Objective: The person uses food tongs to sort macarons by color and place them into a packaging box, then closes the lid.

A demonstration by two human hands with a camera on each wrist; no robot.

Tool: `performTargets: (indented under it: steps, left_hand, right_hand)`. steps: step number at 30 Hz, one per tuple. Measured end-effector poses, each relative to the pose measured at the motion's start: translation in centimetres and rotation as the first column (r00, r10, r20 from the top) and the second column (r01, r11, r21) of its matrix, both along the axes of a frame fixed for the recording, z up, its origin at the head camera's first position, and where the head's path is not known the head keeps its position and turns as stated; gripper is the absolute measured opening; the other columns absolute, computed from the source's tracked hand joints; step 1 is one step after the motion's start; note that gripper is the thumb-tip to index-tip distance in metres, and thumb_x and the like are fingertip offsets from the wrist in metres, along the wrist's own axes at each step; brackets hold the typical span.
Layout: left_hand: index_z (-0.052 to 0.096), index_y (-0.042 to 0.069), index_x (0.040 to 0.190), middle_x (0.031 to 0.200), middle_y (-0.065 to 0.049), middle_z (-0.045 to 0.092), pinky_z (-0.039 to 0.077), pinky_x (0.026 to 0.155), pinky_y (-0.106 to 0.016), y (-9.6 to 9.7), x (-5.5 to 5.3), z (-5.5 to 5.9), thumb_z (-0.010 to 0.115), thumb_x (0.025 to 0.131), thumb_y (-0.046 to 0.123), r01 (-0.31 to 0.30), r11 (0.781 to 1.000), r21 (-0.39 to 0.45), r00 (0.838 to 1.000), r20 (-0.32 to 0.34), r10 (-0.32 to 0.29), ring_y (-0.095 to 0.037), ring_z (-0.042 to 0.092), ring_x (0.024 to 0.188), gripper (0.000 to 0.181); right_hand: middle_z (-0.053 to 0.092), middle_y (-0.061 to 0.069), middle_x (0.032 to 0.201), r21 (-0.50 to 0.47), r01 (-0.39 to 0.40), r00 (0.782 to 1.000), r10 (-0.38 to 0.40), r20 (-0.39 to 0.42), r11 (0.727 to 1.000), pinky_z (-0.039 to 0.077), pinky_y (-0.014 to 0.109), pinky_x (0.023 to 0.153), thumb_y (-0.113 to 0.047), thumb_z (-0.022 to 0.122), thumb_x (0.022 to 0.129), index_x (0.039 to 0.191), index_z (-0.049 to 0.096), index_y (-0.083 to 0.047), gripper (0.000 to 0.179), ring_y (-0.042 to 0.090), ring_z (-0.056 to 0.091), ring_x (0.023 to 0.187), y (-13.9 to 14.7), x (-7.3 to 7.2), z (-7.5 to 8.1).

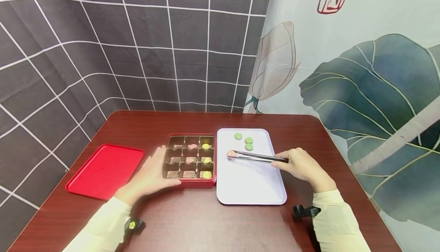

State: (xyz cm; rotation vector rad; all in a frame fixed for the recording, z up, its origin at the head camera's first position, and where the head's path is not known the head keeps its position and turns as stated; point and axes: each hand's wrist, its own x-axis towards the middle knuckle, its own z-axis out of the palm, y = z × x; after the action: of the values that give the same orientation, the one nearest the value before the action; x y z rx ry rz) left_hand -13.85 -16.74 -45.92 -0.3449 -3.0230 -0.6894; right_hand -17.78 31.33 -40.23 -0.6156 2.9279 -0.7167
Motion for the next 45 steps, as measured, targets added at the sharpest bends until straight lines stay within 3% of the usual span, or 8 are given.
performTargets:
  steps: [10,21,38,45]
  left_hand:
    - [0.014,-0.002,0.152,0.157,-0.020,0.017,0.019,0.112,-0.056,0.0,0.0,0.1,0.062,0.061,0.084,0.008,1.000,0.004,1.000,-0.018,-0.008,-0.033,0.011,0.146,0.134]
    - [0.014,-0.002,0.152,0.157,-0.020,0.017,0.019,0.112,-0.057,0.0,0.1,0.5,0.064,0.062,0.082,0.010,1.000,0.013,1.000,-0.012,-0.010,-0.033,0.011,0.146,0.133]
    - [0.013,-0.001,0.152,0.158,-0.019,0.016,0.018,0.113,-0.056,0.0,0.1,0.3,0.060,0.062,0.085,0.012,1.000,0.004,1.000,-0.002,-0.012,-0.032,0.010,0.146,0.134]
    - [0.014,-0.001,0.152,0.158,-0.019,0.016,0.019,0.113,-0.056,-0.1,0.0,0.1,0.057,0.061,0.087,0.008,1.000,-0.003,1.000,-0.007,-0.008,-0.032,0.010,0.146,0.134]
  right_hand:
    - [0.072,-0.005,0.084,0.012,-0.005,0.999,0.005,-0.033,1.000,0.047,0.024,0.055,-0.026,0.079,0.080,0.103,0.076,-0.010,0.028,0.011,0.055,0.065,0.1,0.5,1.2]
    - [0.072,-0.006,0.085,-0.022,-0.049,0.998,0.048,-0.048,0.999,0.045,0.023,0.052,-0.055,0.070,0.078,0.103,0.076,-0.011,0.051,0.008,0.054,0.061,-0.3,1.2,2.7]
    - [0.063,-0.013,0.070,-0.023,-0.148,0.985,0.145,-0.094,0.989,0.038,0.021,0.044,-0.046,0.074,0.080,0.100,0.077,-0.014,0.037,0.003,0.047,0.052,-2.6,1.0,3.4]
    - [0.067,-0.015,0.076,-0.037,-0.209,0.972,0.204,-0.116,0.977,0.039,0.021,0.046,-0.037,0.077,0.081,0.100,0.077,-0.013,0.031,0.003,0.050,0.056,-4.2,0.7,3.6]
